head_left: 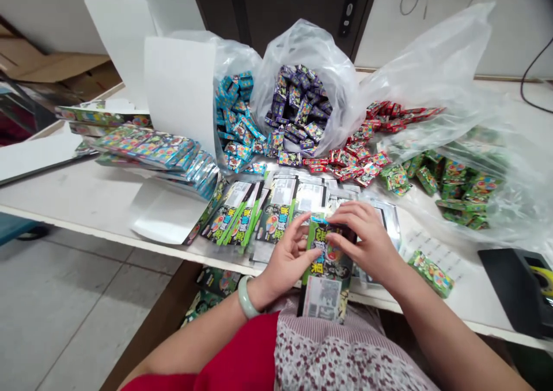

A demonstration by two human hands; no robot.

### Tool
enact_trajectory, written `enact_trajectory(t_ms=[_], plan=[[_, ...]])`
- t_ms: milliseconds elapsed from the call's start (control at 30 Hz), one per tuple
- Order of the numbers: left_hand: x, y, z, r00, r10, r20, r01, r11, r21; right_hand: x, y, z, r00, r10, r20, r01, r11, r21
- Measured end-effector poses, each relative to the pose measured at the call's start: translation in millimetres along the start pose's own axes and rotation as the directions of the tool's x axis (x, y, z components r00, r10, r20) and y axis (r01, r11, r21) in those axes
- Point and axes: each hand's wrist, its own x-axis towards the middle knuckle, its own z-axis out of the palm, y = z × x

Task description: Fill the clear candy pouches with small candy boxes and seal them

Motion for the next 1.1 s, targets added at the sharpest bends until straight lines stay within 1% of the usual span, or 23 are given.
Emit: enact_trajectory(t_ms=[100, 200, 300, 333, 367, 400, 433, 467, 500, 533, 567, 633, 667, 700, 733, 767, 833, 933, 1000, 1100], plan=[[-4.9, -0.8, -3.2, 0.998, -0.020, 0.056, 0.020, 1.000, -0.002, -3.8, -4.1, -3.0, 0.999, -0.020, 0.035, 0.021, 0.999, -0.035], [-5.0, -1.6, -4.8, 0.996, -0.034, 0.088, 0.034, 0.999, 0.010, -7.1, -7.0, -2.9, 0.997, -0.034, 0.066, 0.036, 0.999, -0.029], [-2.1, 2.2, -6.5, 0.994, -0.044, 0.099, 0.041, 0.999, 0.030, -10.4, -8.5, -1.1, 0.999, -0.019, 0.051, 0.021, 0.999, -0.034], [-1.0, 4.4, -7.3, 0.994, -0.046, 0.104, 0.042, 0.998, 0.036, -12.1, -8.4, -1.1, 1.000, -0.007, 0.020, 0.008, 1.000, -0.030], [0.0, 6.8, -8.1, 0.993, -0.046, 0.107, 0.042, 0.998, 0.039, -14.3, -7.9, -1.3, 0.999, 0.014, -0.036, -0.014, 1.000, -0.020], [0.8, 8.9, -9.1, 0.993, -0.043, 0.107, 0.039, 0.998, 0.043, -17.5, -7.1, -1.6, 0.992, 0.047, -0.115, -0.047, 0.999, -0.001], [1.4, 10.4, -10.0, 0.994, -0.038, 0.102, 0.034, 0.998, 0.046, -21.5, -6.2, -1.5, 0.974, 0.096, -0.205, -0.091, 0.995, 0.033], [1.8, 11.1, -10.9, 0.995, -0.033, 0.094, 0.028, 0.998, 0.050, -26.3, -5.2, -0.7, 0.947, 0.164, -0.278, -0.144, 0.985, 0.094], [2.1, 10.9, -11.8, 0.996, -0.029, 0.089, 0.025, 0.998, 0.055, -31.6, -4.4, 1.2, 0.916, 0.247, -0.316, -0.198, 0.963, 0.180], [2.5, 10.1, -12.5, 0.996, -0.023, 0.088, 0.018, 0.998, 0.061, -36.9, -4.0, 4.1, 0.889, 0.336, -0.312, -0.250, 0.926, 0.284], [3.2, 8.9, -13.0, 0.996, -0.014, 0.093, 0.008, 0.998, 0.069, -41.7, -4.1, 8.1, 0.863, 0.420, -0.281, -0.296, 0.872, 0.390], [6.1, 7.4, -13.2, 0.993, 0.013, 0.121, -0.024, 0.995, 0.092, -48.1, -5.3, 17.1, 0.814, 0.541, -0.212, -0.358, 0.754, 0.550], [8.4, 7.9, -12.7, 0.991, 0.036, 0.127, -0.050, 0.993, 0.110, -49.3, -6.3, 21.1, 0.791, 0.577, -0.204, -0.370, 0.716, 0.591], [11.4, 9.6, -11.9, 0.990, 0.067, 0.120, -0.083, 0.988, 0.133, -49.2, -7.2, 24.2, 0.773, 0.598, -0.211, -0.376, 0.699, 0.608], [14.9, 12.5, -10.8, 0.989, 0.105, 0.104, -0.121, 0.980, 0.160, -48.1, -7.8, 25.9, 0.767, 0.606, -0.212, -0.382, 0.696, 0.609], [18.8, 16.3, -9.3, 0.986, 0.144, 0.082, -0.158, 0.969, 0.192, -46.1, -8.0, 26.0, 0.775, 0.601, -0.198, -0.389, 0.699, 0.600], [26.9, 24.9, -5.2, 0.978, 0.204, 0.037, -0.206, 0.942, 0.264, -40.6, -6.7, 21.5, 0.814, 0.564, -0.140, -0.399, 0.717, 0.572], [36.8, 33.7, 2.6, 0.975, 0.222, 0.002, -0.211, 0.920, 0.330, -31.1, -0.4, 7.9, 0.863, 0.498, -0.086, -0.376, 0.747, 0.548], [40.8, 34.7, 6.9, 0.979, 0.203, -0.030, -0.186, 0.938, 0.292, -25.4, 5.0, -1.3, 0.866, 0.497, -0.054, -0.379, 0.724, 0.576], [43.2, 33.1, 8.6, 0.984, 0.166, -0.059, -0.150, 0.966, 0.210, -19.8, 10.4, -11.0, 0.843, 0.536, 0.037, -0.424, 0.621, 0.659]])
